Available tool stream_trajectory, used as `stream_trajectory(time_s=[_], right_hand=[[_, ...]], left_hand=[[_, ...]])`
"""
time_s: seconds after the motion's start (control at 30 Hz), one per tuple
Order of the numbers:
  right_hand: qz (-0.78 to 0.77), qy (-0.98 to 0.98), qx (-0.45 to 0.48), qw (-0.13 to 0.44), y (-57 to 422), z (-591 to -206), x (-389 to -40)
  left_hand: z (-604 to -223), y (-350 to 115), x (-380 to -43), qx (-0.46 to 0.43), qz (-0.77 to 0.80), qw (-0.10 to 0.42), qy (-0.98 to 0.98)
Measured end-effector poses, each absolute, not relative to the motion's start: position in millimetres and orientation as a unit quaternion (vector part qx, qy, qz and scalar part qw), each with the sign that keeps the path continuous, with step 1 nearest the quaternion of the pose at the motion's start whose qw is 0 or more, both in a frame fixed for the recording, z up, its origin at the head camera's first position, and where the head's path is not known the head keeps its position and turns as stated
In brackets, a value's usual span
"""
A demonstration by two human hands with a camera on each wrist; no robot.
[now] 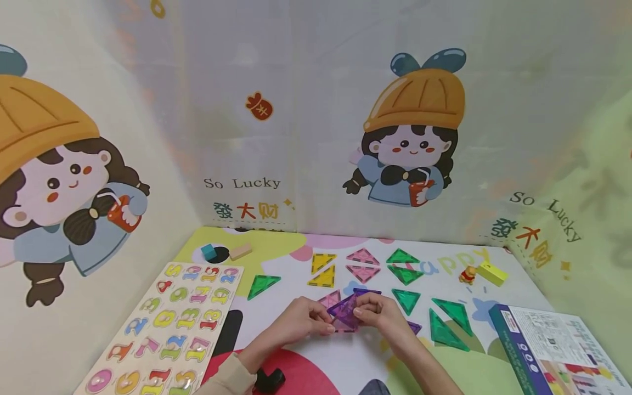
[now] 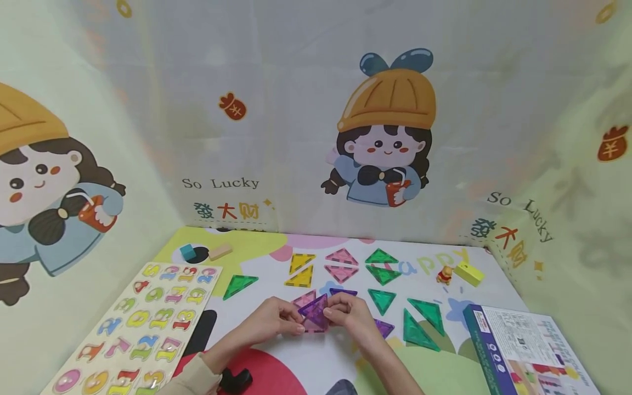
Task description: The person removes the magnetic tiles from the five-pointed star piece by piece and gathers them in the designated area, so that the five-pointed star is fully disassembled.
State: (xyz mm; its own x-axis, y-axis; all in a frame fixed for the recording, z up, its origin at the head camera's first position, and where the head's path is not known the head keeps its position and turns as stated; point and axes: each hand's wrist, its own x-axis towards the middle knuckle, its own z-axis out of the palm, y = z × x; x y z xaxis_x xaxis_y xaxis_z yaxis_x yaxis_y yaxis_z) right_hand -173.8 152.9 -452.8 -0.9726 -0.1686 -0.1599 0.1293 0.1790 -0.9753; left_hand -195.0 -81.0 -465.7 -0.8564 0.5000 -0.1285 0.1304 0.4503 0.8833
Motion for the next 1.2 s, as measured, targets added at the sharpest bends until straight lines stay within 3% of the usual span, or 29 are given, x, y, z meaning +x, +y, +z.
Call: stream_trajectory(time_s=[0.57,0.83,1.2], right_hand=[[-0.635,0.77,0.036,0.055,142.2,-450.5,-169.7],[-0.624,0.777,0.074,0.031,146.0,-455.8,-174.2],[-0.635,0.767,0.054,0.067,149.6,-457.8,-175.1]], left_hand=[[-458.3,-90.3,-195.8,0.199,0.476,0.191,0.835],[-450.9,-121.7,-212.1,0.198,0.44,0.174,0.858],[-447.2,-178.3,-229.8,0.125,0.372,0.136,0.91]])
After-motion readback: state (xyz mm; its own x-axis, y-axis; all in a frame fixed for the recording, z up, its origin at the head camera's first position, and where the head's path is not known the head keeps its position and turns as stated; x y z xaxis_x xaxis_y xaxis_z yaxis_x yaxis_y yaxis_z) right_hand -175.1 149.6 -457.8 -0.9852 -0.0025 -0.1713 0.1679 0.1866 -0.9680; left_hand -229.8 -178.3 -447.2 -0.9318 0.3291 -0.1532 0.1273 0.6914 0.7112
